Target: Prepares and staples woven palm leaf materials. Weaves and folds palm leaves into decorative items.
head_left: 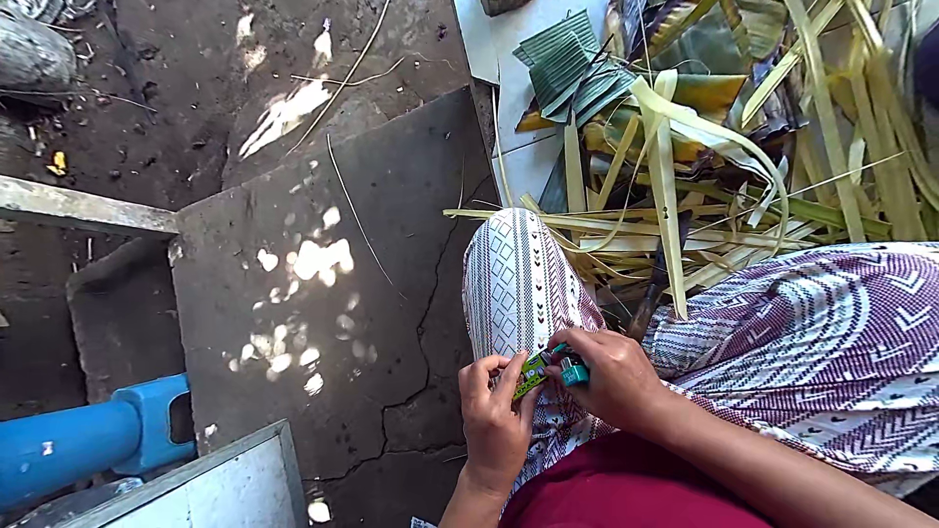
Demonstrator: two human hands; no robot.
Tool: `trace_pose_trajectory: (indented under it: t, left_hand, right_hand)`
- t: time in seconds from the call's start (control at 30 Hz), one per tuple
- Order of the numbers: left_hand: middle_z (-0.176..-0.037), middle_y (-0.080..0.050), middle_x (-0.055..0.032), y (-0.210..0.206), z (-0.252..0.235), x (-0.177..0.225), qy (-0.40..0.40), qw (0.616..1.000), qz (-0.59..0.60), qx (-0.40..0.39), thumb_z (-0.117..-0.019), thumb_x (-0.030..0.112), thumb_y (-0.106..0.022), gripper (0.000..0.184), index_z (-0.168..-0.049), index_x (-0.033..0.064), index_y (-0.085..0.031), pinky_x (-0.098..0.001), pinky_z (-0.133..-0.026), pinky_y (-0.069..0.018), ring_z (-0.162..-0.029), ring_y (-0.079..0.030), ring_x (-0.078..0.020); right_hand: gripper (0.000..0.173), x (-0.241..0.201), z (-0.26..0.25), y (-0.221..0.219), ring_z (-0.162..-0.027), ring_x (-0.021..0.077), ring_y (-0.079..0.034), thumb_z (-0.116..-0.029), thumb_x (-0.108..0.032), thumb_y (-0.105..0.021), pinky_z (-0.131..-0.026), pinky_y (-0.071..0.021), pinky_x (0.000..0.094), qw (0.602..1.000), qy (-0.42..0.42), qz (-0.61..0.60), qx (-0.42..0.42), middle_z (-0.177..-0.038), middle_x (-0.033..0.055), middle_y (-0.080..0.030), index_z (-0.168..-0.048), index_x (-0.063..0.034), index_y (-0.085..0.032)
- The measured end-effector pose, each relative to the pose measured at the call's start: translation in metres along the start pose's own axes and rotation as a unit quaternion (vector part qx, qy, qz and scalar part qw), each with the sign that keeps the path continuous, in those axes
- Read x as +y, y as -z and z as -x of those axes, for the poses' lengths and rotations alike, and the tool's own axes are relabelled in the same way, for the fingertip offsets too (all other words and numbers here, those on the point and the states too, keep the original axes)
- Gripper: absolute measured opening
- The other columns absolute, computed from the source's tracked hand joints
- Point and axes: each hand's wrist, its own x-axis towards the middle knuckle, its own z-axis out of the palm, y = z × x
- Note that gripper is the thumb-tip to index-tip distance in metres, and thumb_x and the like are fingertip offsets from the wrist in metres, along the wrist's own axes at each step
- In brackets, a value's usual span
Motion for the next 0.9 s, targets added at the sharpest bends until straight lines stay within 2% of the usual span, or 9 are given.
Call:
trace_pose_trajectory:
  t: [0.17,0.33,0.53,0.7,0.8,0.9]
  left_hand:
    - [-0.096,-0.061,-0.0124,0.000,0.003,0.002,0.018,1.000,-0.001,0.003,-0.0856,0.029,-0.075,0.034,-0.111,0.0058,-0.079,-0.0220,-0.084,-0.0439,-0.092,-0.056,-0.0174]
    - [-0.097,-0.060,-0.0137,-0.002,0.005,0.000,0.022,1.000,0.021,0.005,-0.0864,0.030,-0.075,0.036,-0.112,0.0042,-0.078,-0.0183,-0.085,-0.0443,-0.093,-0.056,-0.0158]
    - [-0.096,-0.059,-0.0136,-0.002,0.008,0.000,0.016,0.999,0.031,0.016,-0.0862,0.030,-0.077,0.036,-0.111,0.0036,-0.078,-0.0163,-0.084,-0.0442,-0.092,-0.056,-0.0144]
    - [-0.095,-0.059,-0.0130,-0.002,0.006,0.002,0.014,0.999,0.032,0.018,-0.0854,0.029,-0.077,0.035,-0.110,0.0038,-0.078,-0.0176,-0.084,-0.0439,-0.091,-0.056,-0.0150]
    - [-0.095,-0.059,-0.0131,-0.002,0.006,0.002,0.019,0.999,0.031,0.016,-0.0853,0.028,-0.077,0.035,-0.111,0.0036,-0.078,-0.0174,-0.084,-0.0442,-0.092,-0.056,-0.0151]
    - [-0.096,-0.059,-0.0132,-0.002,0.006,0.002,0.027,0.999,0.033,0.014,-0.0859,0.028,-0.077,0.035,-0.111,0.0036,-0.078,-0.0176,-0.086,-0.0446,-0.093,-0.056,-0.0151]
  right_hand:
    - [0.028,-0.007,-0.007,0.006,-0.076,0.0257,-0.072,-0.0814,-0.011,-0.076,-0.069,-0.0581,0.0432,0.993,-0.078,-0.048,-0.071,-0.087,0.0100,-0.074,-0.108,-0.0025,-0.069]
    - [0.028,-0.004,-0.004,0.002,-0.073,0.0247,-0.072,-0.0782,-0.013,-0.073,-0.065,-0.0579,0.0412,0.999,-0.035,-0.022,-0.034,-0.083,0.0089,-0.073,-0.104,-0.0029,-0.069]
    - [0.030,0.000,-0.007,0.011,-0.076,0.0246,-0.070,-0.0836,-0.013,-0.074,-0.069,-0.0574,0.0424,0.991,-0.075,-0.058,-0.098,-0.088,0.0096,-0.073,-0.111,-0.0037,-0.068]
    - [0.029,-0.002,-0.003,0.001,-0.071,0.0251,-0.071,-0.0749,-0.013,-0.072,-0.062,-0.0558,0.0417,1.000,-0.005,0.015,-0.021,-0.081,0.0087,-0.072,-0.102,-0.0033,-0.069]
    - [0.030,-0.001,-0.003,-0.001,-0.071,0.0250,-0.071,-0.0732,-0.010,-0.071,-0.064,-0.0560,0.0416,1.000,-0.002,0.012,-0.010,-0.081,0.0088,-0.072,-0.102,-0.0026,-0.069]
    - [0.029,0.001,-0.002,0.000,-0.074,0.0240,-0.072,-0.0765,-0.010,-0.069,-0.066,-0.0574,0.0412,1.000,-0.013,-0.015,-0.023,-0.084,0.0079,-0.073,-0.104,-0.0030,-0.069]
